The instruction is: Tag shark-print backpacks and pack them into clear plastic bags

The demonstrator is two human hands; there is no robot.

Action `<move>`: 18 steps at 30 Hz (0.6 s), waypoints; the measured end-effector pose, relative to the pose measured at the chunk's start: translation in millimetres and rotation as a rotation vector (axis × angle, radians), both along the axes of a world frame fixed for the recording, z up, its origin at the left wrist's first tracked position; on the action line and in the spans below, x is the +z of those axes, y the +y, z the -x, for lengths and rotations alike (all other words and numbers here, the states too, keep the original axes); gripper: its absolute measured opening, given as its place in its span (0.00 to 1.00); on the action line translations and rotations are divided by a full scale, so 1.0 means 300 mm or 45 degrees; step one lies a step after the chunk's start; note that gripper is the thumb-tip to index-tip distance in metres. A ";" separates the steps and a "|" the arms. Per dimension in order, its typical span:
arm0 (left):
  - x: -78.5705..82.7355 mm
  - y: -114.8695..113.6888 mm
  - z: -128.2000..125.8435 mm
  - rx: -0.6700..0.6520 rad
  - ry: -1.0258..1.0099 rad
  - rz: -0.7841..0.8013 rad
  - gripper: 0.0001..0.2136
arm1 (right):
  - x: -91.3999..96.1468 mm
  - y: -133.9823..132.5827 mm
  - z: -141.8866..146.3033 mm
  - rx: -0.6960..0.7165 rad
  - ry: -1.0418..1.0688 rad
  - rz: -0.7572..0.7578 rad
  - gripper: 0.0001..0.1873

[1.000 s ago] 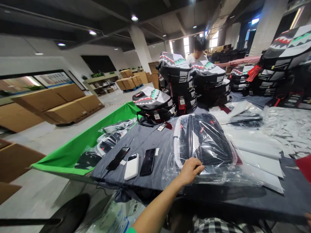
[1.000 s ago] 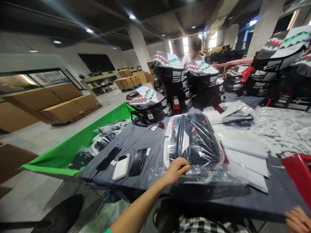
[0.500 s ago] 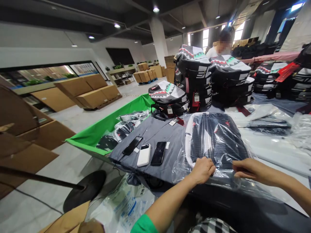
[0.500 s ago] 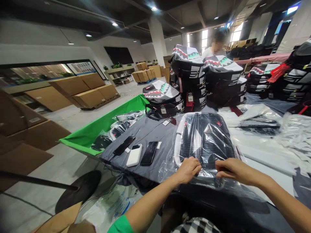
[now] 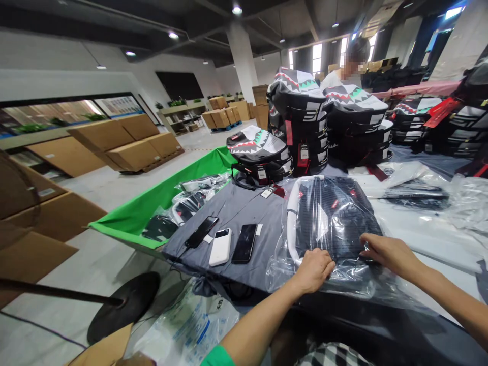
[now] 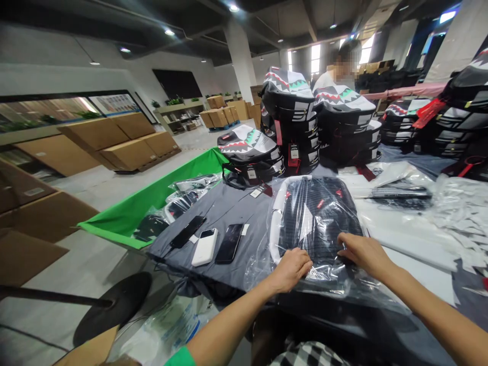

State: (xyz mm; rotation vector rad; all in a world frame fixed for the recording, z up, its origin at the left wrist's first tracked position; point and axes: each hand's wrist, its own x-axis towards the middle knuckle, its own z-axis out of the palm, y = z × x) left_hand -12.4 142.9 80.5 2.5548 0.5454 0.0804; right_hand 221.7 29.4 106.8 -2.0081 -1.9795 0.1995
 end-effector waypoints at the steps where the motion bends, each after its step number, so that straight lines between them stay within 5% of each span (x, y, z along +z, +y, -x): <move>1: -0.002 0.000 -0.002 0.000 -0.006 -0.001 0.17 | -0.011 -0.025 0.013 0.012 0.017 -0.076 0.13; 8: 0.015 -0.001 0.003 -0.002 -0.030 0.015 0.16 | -0.180 -0.130 0.097 0.101 -0.276 -0.540 0.19; 12: 0.041 0.034 0.114 -0.083 -0.186 -0.017 0.10 | -0.240 -0.143 0.087 0.034 -0.260 -0.551 0.22; 18: 0.007 0.111 0.264 0.298 -0.134 -0.079 0.07 | -0.256 -0.152 0.066 -0.002 -0.060 -0.544 0.24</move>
